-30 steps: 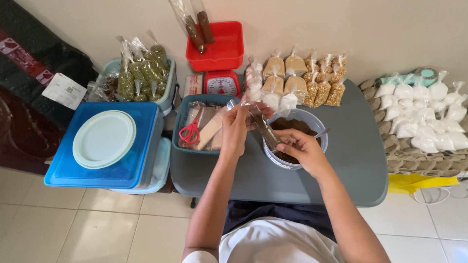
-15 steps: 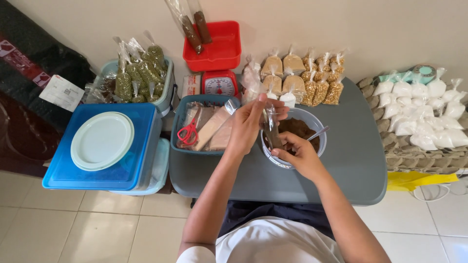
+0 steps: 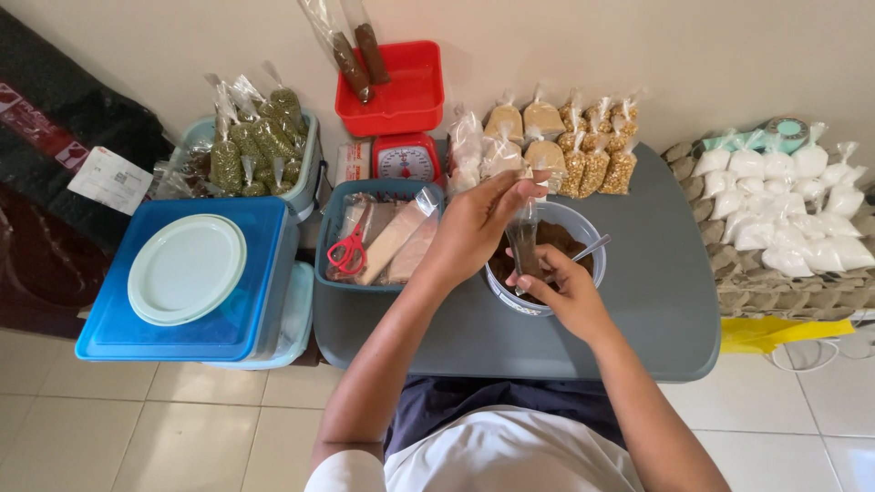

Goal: The person scoops dark brown powder into small clear plastic bags using a spoon, and then twists and seals the bags by hand.

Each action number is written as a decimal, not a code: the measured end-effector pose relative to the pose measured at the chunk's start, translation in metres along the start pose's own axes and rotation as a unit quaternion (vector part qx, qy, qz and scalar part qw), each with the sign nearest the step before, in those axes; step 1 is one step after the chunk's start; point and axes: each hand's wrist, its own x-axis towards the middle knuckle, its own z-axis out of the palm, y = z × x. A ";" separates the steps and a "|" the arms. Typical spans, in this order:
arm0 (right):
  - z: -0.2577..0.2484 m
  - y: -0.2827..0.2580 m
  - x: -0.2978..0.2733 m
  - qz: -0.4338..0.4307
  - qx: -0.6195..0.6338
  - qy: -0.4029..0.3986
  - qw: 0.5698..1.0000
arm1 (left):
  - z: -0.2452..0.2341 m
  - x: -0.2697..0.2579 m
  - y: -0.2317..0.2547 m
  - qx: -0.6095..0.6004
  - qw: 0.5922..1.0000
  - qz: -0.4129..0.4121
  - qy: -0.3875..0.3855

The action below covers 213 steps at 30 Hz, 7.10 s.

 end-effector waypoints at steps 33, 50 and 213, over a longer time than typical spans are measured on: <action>0.005 0.019 0.001 -0.032 -0.002 0.057 0.998 | -0.018 0.020 -0.007 -0.037 0.998 -0.049 -0.025; -0.005 0.049 0.007 -0.012 0.030 0.055 0.998 | -0.024 0.032 -0.024 -0.078 0.991 -0.089 -0.067; 0.033 0.096 0.195 0.119 -0.405 -0.121 0.899 | -0.072 -0.024 -0.228 0.415 0.909 -0.035 -0.010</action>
